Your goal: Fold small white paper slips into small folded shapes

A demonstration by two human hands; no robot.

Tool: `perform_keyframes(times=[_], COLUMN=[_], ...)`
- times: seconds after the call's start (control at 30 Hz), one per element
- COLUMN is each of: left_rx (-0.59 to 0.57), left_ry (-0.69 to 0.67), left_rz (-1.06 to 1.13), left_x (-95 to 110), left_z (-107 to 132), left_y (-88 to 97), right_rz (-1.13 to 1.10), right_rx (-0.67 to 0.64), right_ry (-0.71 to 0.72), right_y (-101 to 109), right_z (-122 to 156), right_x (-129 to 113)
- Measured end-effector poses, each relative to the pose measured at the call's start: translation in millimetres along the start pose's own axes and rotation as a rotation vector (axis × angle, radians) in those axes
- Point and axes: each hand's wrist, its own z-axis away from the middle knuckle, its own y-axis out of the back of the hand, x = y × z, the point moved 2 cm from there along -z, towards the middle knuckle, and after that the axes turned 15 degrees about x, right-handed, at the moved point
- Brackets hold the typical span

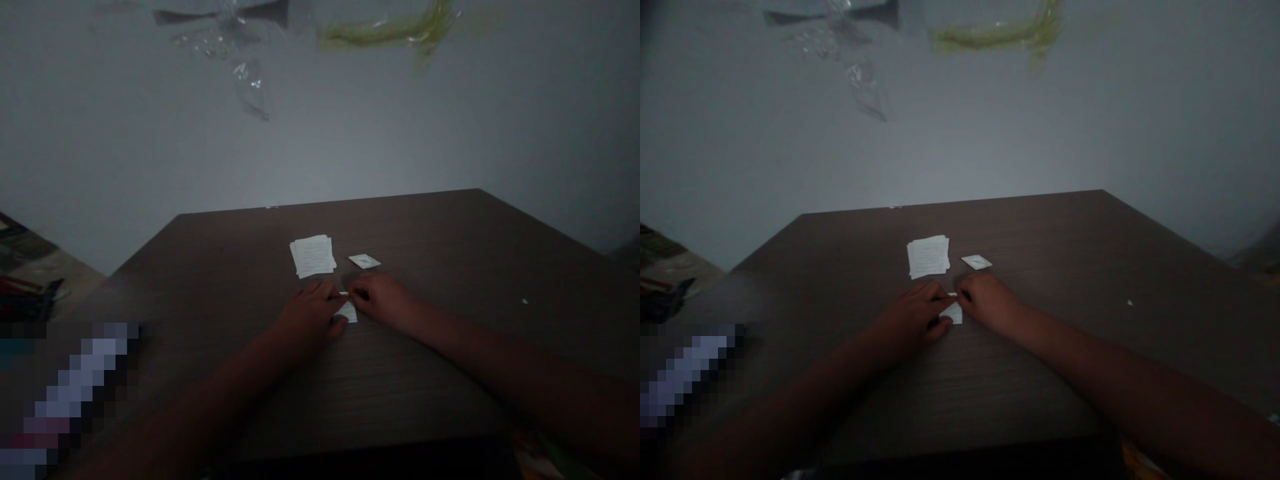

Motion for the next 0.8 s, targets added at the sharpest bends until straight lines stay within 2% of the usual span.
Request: perform_keyframes(times=[0.27,0.5,0.8], left_rx=[-0.018,0.036,0.042], left_ry=[0.014,-0.038,-0.03], left_rz=[-0.003,0.002,0.009], left_x=[2.2,-3.8,-4.8], left_z=[-0.3,2.5,2.0], left_y=[2.7,-0.9,-0.9], right_rz=[-0.014,-0.054,-0.112], right_rx=[-0.021,-0.063,-0.166], right_ry=[-0.011,-0.033,-0.068], right_y=[1.9,3.8,12.2], right_z=[1.0,8.8,21.6], right_x=[-1.8,-9.3,-21.5])
